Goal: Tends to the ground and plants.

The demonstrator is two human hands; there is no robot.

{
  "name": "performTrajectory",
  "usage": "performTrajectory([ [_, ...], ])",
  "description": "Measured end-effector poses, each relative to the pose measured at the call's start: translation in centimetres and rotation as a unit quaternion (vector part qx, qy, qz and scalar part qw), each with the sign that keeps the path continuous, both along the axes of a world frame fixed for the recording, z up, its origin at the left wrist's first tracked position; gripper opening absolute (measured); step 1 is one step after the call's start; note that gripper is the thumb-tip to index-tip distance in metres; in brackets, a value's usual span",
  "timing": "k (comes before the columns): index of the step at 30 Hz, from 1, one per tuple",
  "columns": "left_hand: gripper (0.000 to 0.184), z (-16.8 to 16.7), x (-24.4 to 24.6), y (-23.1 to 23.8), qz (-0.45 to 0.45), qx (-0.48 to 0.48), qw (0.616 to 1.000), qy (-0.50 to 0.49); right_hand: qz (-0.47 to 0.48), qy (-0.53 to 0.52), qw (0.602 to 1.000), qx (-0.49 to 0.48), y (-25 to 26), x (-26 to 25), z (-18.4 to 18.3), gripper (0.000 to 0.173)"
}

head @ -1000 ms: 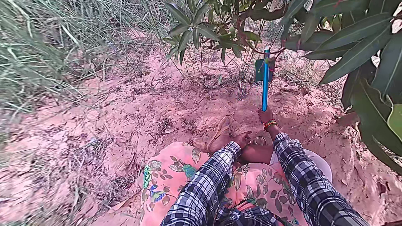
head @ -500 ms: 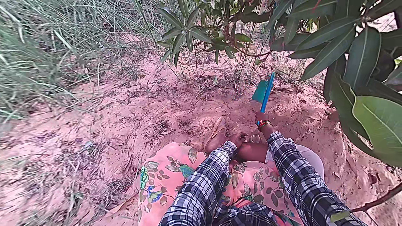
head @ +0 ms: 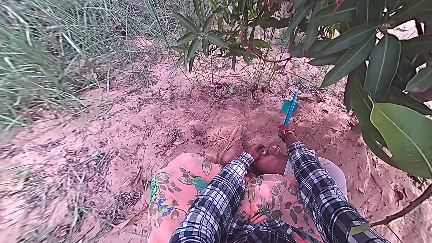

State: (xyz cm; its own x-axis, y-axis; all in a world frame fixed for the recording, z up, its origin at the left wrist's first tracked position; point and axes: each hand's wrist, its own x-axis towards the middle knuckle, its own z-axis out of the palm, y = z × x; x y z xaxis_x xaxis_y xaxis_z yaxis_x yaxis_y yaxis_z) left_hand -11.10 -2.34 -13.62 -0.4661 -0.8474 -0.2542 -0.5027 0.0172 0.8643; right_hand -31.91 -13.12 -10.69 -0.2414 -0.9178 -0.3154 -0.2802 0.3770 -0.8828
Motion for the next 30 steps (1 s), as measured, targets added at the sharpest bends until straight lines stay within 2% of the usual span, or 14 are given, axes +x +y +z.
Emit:
performTrajectory([
  [1,0.037,0.0,0.0,0.0,-0.004,0.000,1.000,-0.002,-0.053,0.051,0.994,0.082,-0.6,1.1,1.1,0.015],
  [2,0.038,0.0,-0.1,0.0,-0.007,0.000,1.000,-0.006,-0.085,0.079,0.986,0.118,-0.5,2.0,2.1,0.015],
  [5,0.037,0.0,-0.1,-0.2,-0.010,0.004,1.000,-0.008,-0.130,0.064,0.986,0.078,0.0,3.0,2.5,0.014],
  [6,0.038,0.0,-0.1,-0.3,-0.011,0.008,1.000,-0.008,-0.133,0.045,0.988,0.058,-0.2,2.9,2.2,0.019],
  [8,0.038,0.0,-0.1,-0.4,-0.014,0.012,1.000,-0.008,-0.112,0.019,0.993,0.014,-0.5,3.0,2.4,0.025],
  [12,0.038,0.2,0.0,-0.4,-0.016,0.016,1.000,-0.009,-0.023,0.003,0.999,-0.031,-1.1,3.5,2.4,0.020],
  [13,0.039,0.2,0.0,-0.4,-0.019,0.017,1.000,-0.009,-0.012,-0.003,1.000,-0.007,-0.8,3.7,2.3,0.022],
  [15,0.038,0.2,0.0,-0.4,-0.022,0.017,1.000,-0.012,-0.003,-0.016,0.998,0.065,-0.4,4.1,1.5,0.013],
  [17,0.038,0.1,-0.1,-0.4,-0.021,0.010,1.000,-0.012,0.045,-0.029,0.990,0.131,-0.1,3.5,0.8,0.009],
  [20,0.038,0.5,0.1,-0.1,-0.018,0.003,1.000,-0.014,0.061,-0.009,0.984,0.165,-0.2,3.2,0.1,0.010],
  [23,0.040,3.1,0.2,0.5,-0.023,0.029,0.999,-0.026,0.039,0.034,0.988,0.143,0.0,3.8,0.4,0.012],
  [27,0.038,0.1,0.0,-0.2,-0.021,-0.003,1.000,-0.011,-0.008,0.023,0.996,0.086,0.2,4.2,0.4,0.012],
  [28,0.038,0.6,0.0,-0.1,-0.023,0.001,1.000,-0.013,-0.004,0.026,0.998,0.063,0.1,4.3,0.9,0.019],
  [30,0.039,3.9,0.0,0.7,-0.025,0.034,0.999,-0.032,0.014,0.046,0.999,0.003,-0.2,4.4,2.2,0.027],
])
